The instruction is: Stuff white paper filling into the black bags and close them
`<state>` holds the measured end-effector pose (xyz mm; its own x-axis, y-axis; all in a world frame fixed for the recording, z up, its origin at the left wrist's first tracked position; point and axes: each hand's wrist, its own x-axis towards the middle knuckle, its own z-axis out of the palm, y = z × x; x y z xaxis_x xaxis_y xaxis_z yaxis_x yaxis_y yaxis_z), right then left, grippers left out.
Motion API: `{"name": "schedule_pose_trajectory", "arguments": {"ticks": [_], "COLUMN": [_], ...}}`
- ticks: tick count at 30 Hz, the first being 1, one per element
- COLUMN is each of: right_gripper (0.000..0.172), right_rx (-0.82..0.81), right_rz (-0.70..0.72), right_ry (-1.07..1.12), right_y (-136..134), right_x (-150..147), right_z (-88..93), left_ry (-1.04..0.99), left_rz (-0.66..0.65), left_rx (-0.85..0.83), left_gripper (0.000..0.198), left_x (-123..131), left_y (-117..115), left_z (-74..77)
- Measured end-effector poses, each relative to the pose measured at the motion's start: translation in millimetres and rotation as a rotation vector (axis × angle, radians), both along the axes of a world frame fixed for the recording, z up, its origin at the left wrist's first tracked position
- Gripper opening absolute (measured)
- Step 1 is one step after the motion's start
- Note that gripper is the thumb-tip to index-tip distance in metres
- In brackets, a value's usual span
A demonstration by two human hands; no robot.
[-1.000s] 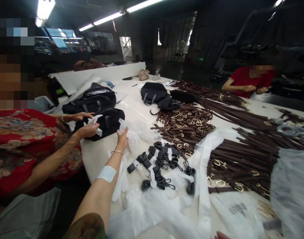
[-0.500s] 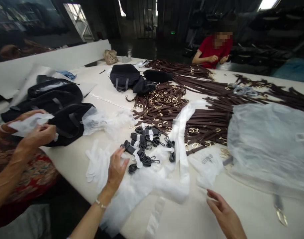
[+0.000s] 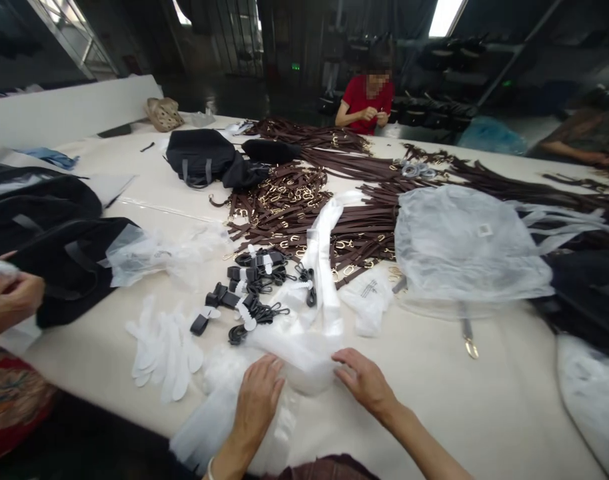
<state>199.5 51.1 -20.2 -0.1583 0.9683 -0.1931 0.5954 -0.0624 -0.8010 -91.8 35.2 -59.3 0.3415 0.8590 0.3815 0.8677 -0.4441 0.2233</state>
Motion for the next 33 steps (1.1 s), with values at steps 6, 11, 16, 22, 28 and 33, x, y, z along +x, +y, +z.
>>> {"name": "schedule_pose_trajectory", "arguments": {"ticks": [6,11,16,22,28,33], "right_gripper": [0.052,0.062,0.047,0.046,0.05,0.052], "right_rx": [0.044,-0.023,-0.136,-0.164,0.014,-0.046], "right_rz": [-0.572,-0.712,-0.734,-0.749,-0.661,-0.541], "right_ry": [-0.097,-0.037,0.1,0.132,0.205,0.339], "right_y": [45.7,70.7,56.5,32.0,58.5,116.6], "right_x": [55.4,71.9,79.9,82.5,52.2,23.7], "right_z": [-13.7,-33.1,-37.5,-22.5,9.0,4.1], "left_ry": [-0.317,-0.385,-0.425,-0.265,-0.188,-0.18], "left_rz": [-0.073,-0.297,-0.34,-0.05,0.216,0.305], "left_rx": [0.042,-0.001,-0.087,-0.074,-0.285,-0.311], "left_gripper": [0.016,0.017,0.018,0.028,0.053,0.057], "left_x": [15.6,40.9,68.5,65.0,53.2,63.2], "left_y": [-5.1,4.3,27.2,84.8,185.7,203.4], "left_z": [36.6,54.9,64.0,37.0,8.4,17.9]}}
